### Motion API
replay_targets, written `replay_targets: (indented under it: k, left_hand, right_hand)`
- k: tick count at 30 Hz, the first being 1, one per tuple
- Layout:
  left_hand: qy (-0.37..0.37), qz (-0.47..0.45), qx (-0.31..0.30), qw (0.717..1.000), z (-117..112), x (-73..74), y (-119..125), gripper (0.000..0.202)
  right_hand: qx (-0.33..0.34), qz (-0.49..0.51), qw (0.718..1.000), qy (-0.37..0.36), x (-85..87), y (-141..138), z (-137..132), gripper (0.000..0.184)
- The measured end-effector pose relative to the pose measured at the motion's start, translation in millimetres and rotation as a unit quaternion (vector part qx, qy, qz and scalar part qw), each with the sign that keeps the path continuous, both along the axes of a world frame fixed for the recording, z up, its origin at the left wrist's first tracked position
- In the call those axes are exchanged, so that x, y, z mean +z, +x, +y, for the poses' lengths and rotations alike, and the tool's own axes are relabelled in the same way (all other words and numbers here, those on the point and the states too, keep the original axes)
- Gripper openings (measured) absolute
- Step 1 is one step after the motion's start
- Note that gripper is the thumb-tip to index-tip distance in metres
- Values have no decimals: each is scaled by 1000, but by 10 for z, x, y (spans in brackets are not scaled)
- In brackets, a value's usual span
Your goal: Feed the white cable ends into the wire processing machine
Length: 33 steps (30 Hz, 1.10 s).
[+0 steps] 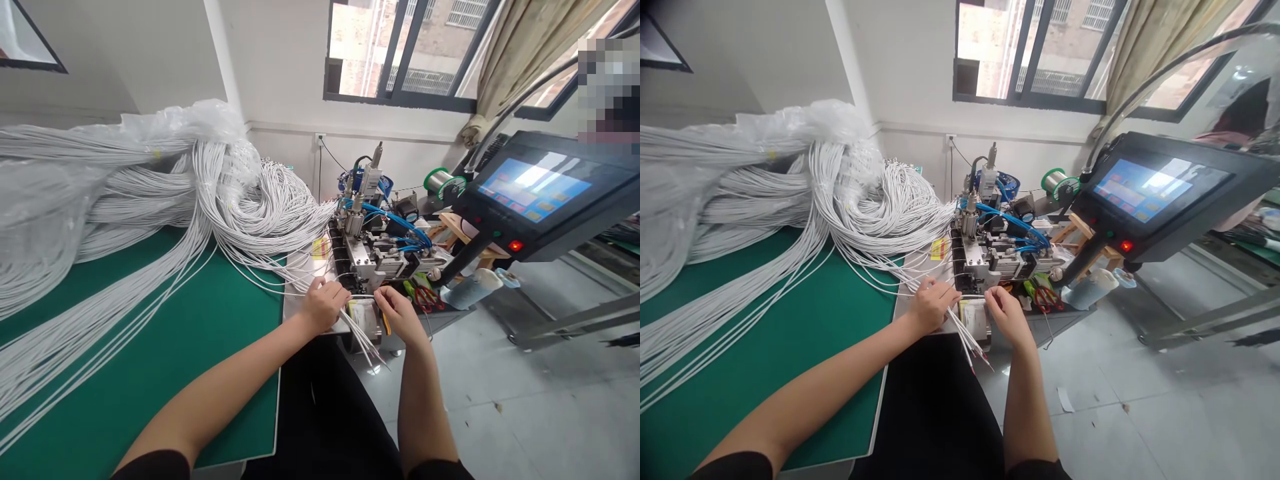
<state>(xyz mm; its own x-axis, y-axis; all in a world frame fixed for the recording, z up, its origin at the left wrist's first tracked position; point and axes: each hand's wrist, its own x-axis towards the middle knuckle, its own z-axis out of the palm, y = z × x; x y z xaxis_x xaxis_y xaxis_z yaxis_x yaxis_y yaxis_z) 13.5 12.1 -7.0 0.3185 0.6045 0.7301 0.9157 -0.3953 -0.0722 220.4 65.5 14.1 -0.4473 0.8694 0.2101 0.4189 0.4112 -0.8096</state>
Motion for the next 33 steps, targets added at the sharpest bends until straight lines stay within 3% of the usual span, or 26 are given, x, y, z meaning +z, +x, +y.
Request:
replay_targets:
  k: [13,17,24,33]
  left_hand:
    - [-56,30,-46,997,38,-45,-37,18]
    - [-34,8,-38,999,37,-54,-31,18]
    - [-32,-7,1,999,45,-98,1,11]
    - [-30,-4,0,1000,46,-89,-1,11]
  right_hand:
    - [-7,173,984,-30,-197,-235,174,32]
    - [-5,174,984,-42,-200,-284,178,31]
    - [-82,121,989,-5,-213,-261,176,33]
    - [-93,198,974,-50,-266,-284,155,31]
